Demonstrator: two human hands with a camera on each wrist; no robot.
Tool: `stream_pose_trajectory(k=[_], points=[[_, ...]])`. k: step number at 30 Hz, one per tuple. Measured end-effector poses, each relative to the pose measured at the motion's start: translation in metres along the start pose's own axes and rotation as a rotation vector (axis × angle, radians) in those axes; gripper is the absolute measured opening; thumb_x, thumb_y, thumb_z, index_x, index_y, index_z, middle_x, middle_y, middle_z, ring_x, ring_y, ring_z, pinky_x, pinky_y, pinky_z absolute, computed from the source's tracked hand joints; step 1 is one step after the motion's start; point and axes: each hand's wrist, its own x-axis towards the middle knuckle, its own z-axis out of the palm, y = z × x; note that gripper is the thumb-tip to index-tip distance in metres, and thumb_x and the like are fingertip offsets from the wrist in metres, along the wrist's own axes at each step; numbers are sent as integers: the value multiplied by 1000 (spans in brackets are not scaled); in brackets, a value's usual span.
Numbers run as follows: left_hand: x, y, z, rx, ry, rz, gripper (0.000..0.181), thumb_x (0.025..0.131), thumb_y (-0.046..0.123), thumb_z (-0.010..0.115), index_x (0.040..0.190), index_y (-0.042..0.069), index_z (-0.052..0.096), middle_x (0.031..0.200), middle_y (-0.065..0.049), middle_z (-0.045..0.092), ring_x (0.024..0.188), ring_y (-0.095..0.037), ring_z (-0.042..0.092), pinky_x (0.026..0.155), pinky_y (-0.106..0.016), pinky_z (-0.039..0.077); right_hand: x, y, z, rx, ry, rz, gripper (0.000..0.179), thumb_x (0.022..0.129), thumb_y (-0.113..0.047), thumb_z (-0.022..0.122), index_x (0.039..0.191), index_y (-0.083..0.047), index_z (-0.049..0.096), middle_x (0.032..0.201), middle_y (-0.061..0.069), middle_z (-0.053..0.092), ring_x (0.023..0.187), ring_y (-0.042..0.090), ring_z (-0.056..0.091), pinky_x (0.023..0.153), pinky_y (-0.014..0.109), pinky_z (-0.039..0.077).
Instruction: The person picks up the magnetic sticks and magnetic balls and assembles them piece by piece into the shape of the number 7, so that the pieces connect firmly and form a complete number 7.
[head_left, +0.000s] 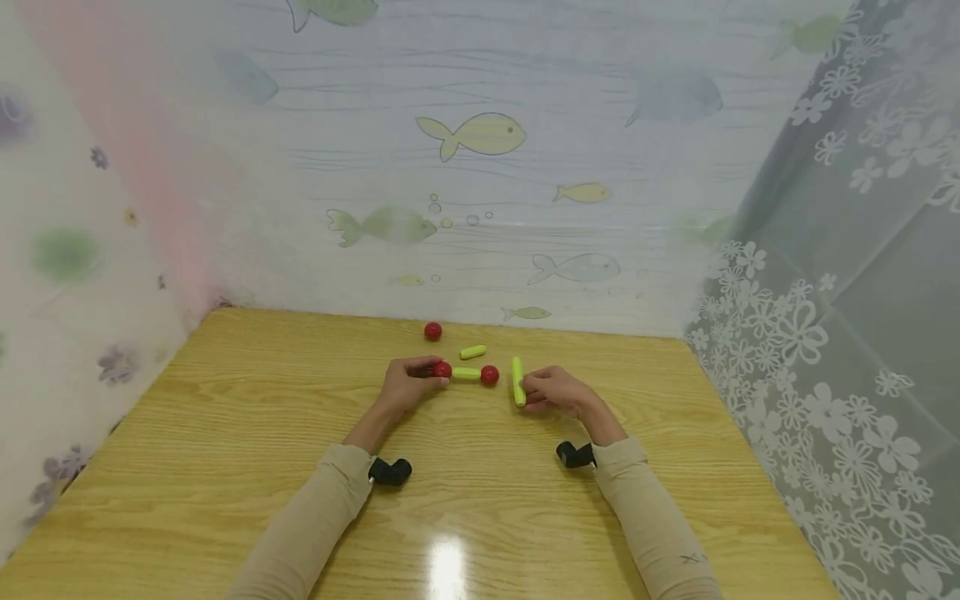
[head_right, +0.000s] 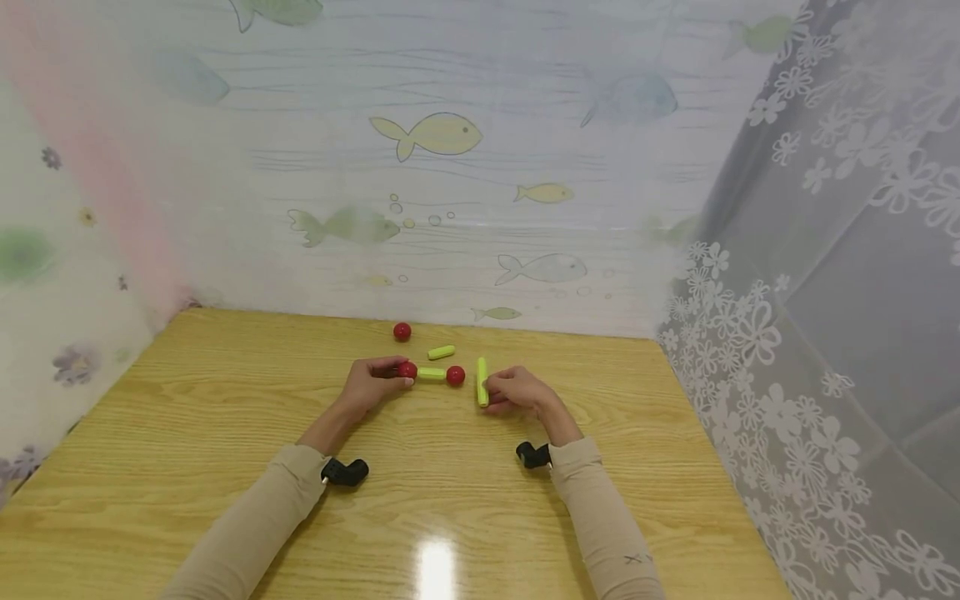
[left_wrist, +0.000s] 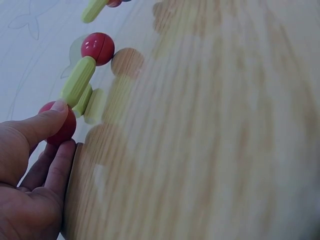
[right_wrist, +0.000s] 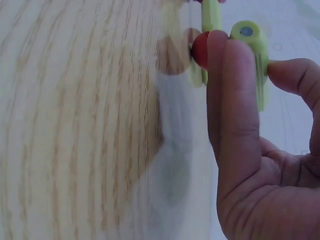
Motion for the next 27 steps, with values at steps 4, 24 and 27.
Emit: stream_pose_trajectory(k=[4,24,27], points=[[0,-1,0,-4,3,0,43,83,3,84,124,2,73,118,-19,73,112,-30,68,85,-24,55,1,2,0,15,-15,4,49,105,-13,47,145,15,43,117,20,65,92,14,70,78,22,59],[0,-1,1,-4,10,5,42,83,3,84,124,2,73,116,-19,74,110,-30,69,85,-24,55,-4,3,10,70,-118,-14,52,106,-10,49,150,13,34,106,11,65,85,13,70,67,19,56],[-2,-1,1,1,14,7,42,82,4,84,123,2,74,116,-18,74,109,-28,69,85,-24,55,-7,2,13,70,-127,-1,53,106,-11,49,150,14,33,109,11,65,87,12,70,68,18,55]])
